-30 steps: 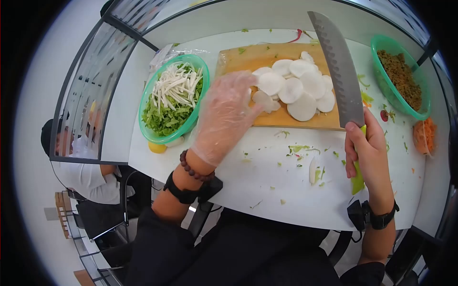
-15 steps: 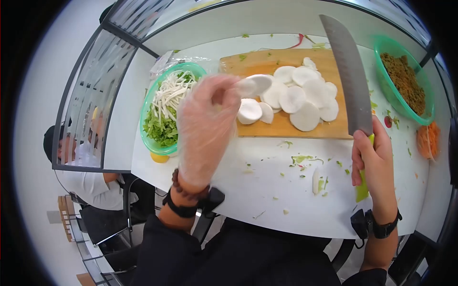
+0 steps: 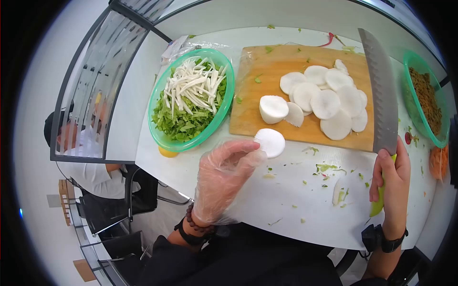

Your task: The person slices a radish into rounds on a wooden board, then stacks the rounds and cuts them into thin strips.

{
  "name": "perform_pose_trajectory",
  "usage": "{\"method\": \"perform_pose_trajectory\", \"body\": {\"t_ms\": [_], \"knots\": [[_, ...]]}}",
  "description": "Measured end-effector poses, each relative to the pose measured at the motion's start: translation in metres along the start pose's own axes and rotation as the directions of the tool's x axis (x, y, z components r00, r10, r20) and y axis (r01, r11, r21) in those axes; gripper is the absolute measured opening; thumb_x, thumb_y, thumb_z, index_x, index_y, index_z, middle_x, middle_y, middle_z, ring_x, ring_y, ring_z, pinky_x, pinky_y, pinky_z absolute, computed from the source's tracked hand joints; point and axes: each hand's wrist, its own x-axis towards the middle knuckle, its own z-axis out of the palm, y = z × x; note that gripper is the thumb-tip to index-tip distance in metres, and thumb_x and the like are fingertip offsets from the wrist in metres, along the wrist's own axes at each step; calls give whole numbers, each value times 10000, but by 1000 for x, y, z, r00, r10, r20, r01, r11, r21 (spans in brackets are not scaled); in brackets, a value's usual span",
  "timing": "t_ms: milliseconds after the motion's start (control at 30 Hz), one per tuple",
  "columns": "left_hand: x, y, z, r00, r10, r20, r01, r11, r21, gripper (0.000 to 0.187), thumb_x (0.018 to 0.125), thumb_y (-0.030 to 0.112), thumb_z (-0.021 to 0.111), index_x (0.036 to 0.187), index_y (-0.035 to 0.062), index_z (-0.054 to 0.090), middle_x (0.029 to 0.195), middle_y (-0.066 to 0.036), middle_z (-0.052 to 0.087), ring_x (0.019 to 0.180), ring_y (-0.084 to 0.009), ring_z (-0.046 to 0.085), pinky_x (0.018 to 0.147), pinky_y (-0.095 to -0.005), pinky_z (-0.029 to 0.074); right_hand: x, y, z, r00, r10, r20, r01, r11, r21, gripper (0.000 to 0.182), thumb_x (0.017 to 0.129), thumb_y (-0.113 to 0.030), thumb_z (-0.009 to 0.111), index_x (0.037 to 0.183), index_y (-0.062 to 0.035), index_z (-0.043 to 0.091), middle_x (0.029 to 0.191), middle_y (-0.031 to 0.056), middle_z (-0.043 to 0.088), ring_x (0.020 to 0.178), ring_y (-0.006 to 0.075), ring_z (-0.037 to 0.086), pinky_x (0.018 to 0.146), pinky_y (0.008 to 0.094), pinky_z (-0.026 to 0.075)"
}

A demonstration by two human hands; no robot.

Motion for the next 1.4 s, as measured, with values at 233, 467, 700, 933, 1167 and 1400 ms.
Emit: {"method": "perform_pose_trajectory", "body": {"t_ms": [233, 467, 700, 933, 1167, 1400], "knots": [[4, -6, 6, 998, -66, 23, 69, 985, -157, 232, 873, 51, 689, 1075, 12, 581, 1021, -71, 625, 823, -141, 617, 754, -280, 510, 2, 1, 2, 1000, 4, -9, -4, 1000, -12, 332, 967, -173, 493, 1250, -3, 457, 528, -22, 380, 340, 65, 328, 321, 220, 323], [11, -12, 2, 977, -173, 128, 195, 962, -189, 319, 888, 67, 689, 1173, 7, 559, 972, -46, 636, 789, -95, 576, 737, -239, 486, 2, 2, 1, 1000, 10, 16, -10, 1000, 11, 284, 968, -164, 502, 1209, -16, 472, 538, -26, 376, 367, 53, 321, 324, 218, 307], [8, -20, 1, 967, -211, 141, 234, 958, -166, 278, 907, 148, 681, 1129, 7, 592, 949, -38, 638, 788, -96, 576, 747, -252, 480, 0, 1, 5, 999, 21, -43, -22, 999, -42, 290, 965, -164, 504, 1214, -16, 476, 535, -30, 374, 369, 51, 313, 331, 216, 306], [6, -6, 6, 940, -292, 175, 335, 884, -327, 312, 935, 217, 636, 1153, 1, 575, 928, -40, 625, 818, -126, 600, 764, -296, 490, -1, 2, 7, 999, 20, -43, -22, 998, -59, 300, 961, -161, 503, 1222, -16, 477, 532, -35, 379, 369, 44, 313, 335, 210, 310], [4, -1, 2, 889, -252, 383, 440, 702, -560, 611, 919, 316, 620, 1385, -9, 397, 1253, -135, 562, 1130, -284, 600, 913, -371, 515, 0, 4, 8, 999, 17, -36, -20, 997, -78, 336, 968, -178, 508, 1256, -11, 469, 531, -37, 379, 368, 44, 318, 335, 208, 313], [7, 1, -2, 848, -139, 511, 492, 564, -663, 751, 871, 366, 658, 1439, 19, 310, 1477, -268, 311, 1268, -420, 482, 898, -417, 570, 0, 9, 9, 997, 20, -68, -27, 995, -96, 404, 969, -186, 513, 1322, -2, 442, 544, -35, 387, 370, 44, 318, 335, 208, 314]]}}
